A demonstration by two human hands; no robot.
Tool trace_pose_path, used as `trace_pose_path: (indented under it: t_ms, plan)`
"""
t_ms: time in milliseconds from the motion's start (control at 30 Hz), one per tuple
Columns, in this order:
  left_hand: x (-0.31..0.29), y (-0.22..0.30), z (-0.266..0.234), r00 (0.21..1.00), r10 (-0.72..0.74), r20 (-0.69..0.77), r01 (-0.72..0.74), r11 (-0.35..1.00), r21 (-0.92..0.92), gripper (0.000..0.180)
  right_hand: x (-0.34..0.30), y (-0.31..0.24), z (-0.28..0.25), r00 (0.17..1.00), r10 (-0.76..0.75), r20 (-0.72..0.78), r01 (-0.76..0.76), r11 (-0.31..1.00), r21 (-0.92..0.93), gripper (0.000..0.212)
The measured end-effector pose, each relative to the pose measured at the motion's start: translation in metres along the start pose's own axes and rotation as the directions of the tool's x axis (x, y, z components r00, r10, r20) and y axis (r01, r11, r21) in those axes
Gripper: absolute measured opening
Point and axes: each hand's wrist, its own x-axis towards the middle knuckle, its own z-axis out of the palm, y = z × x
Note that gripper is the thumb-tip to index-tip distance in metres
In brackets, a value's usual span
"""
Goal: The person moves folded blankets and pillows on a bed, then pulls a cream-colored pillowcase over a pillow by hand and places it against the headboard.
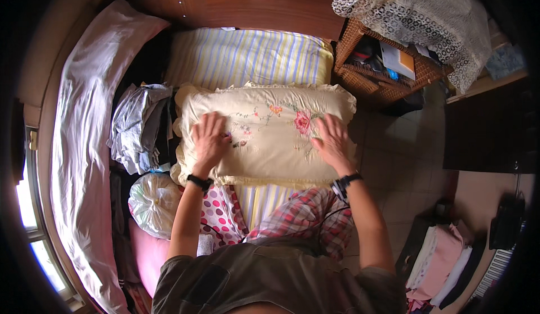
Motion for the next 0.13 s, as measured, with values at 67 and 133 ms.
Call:
trace_pose_path:
  t_ms: [67,133]
  plan:
    - [-0.031,-0.041,0.018,0.972,-0.21,-0.109,0.2,0.975,-0.094,0.082,-0.039,0.034,0.013,0.983,0.15,0.11,-0.166,0.974,0.151,0.069]
    - [-0.06,-0.095,0.063,0.929,-0.354,-0.11,0.254,0.824,-0.507,0.09,-0.078,0.073,0.049,0.877,0.334,0.345,-0.479,0.555,0.68,0.087]
